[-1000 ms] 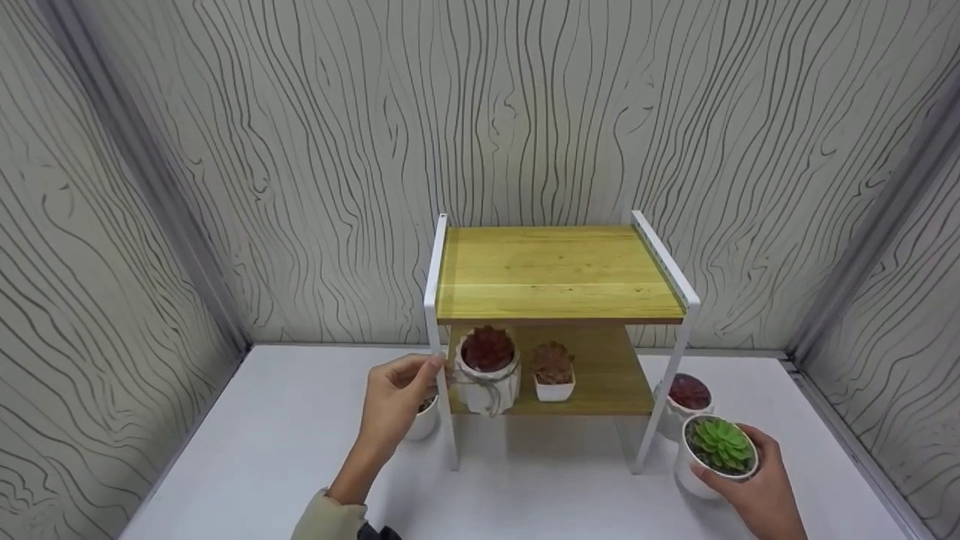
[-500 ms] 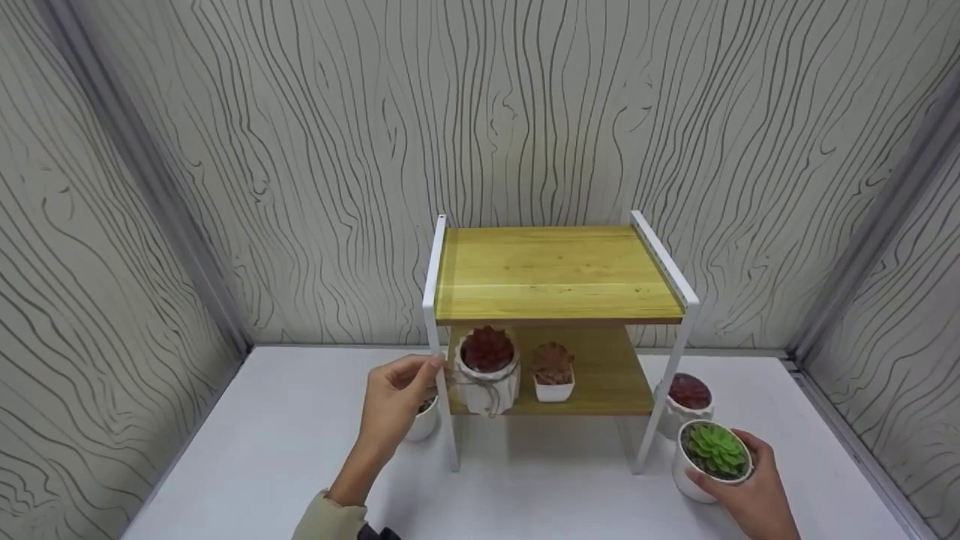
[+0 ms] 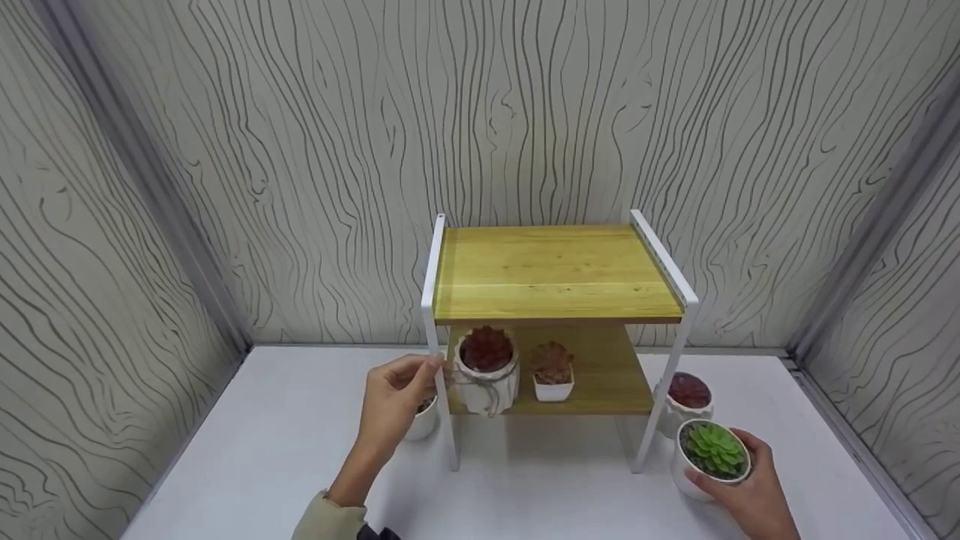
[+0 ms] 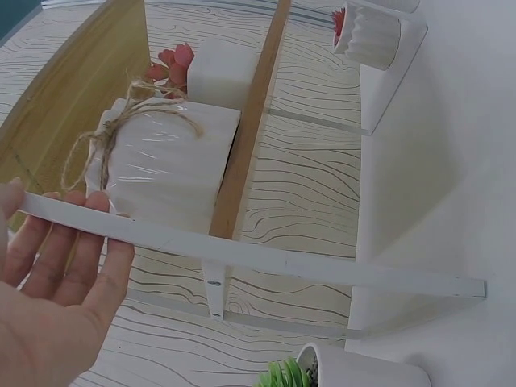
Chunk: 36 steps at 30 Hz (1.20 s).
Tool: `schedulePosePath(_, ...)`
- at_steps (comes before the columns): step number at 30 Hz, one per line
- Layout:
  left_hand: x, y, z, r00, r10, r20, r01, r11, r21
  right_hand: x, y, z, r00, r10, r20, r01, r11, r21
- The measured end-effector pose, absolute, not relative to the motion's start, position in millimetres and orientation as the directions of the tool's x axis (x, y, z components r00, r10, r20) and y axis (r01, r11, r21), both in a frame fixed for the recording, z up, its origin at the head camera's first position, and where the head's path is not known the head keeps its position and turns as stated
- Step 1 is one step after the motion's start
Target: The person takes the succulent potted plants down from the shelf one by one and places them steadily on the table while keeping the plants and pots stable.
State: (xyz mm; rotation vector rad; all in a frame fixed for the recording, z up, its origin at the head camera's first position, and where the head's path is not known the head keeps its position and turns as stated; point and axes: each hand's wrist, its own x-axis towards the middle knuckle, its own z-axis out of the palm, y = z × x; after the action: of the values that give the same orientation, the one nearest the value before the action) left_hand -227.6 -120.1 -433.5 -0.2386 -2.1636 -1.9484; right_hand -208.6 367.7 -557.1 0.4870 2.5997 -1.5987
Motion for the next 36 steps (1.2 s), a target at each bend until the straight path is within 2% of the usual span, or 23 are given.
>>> schedulePosePath(8, -227.4, -119.1, -434.0, -0.959, -0.033, 0.281, 0.275, 0.135, 0.952, -206.7, 368.3, -553.5, -0.947, 0.217, -0.236, 0.310, 0.433, -0.846)
schedulePosePath(17, -226.0, -117.8, -432.6, -0.960, -0.052, 0.276, 0.267, 0.144, 0.953, -205.5, 368.2, -546.4, -0.952, 0.221, -0.213, 0.293, 0.456, -0.840)
schedulePosePath(26, -225.4, -118.6, -432.9, -0.962, -0.062, 0.267, 0.255, 0.154, 0.955, -201.0, 366.5, -536.8, -0.959, 0.231, -0.162, 0.250, 0.428, -0.869)
schedulePosePath(32, -224.2, -116.2, -431.2, -0.956, -0.073, 0.284, 0.268, 0.176, 0.947, -197.7, 362.5, -526.1, -0.956, 0.267, -0.122, 0.241, 0.476, -0.846)
schedulePosePath(36, -222.4, -113.7, -429.1, -0.952, -0.097, 0.290, 0.267, 0.198, 0.943, -192.0, 358.4, -518.3, -0.953, 0.301, -0.032, 0.195, 0.529, -0.826)
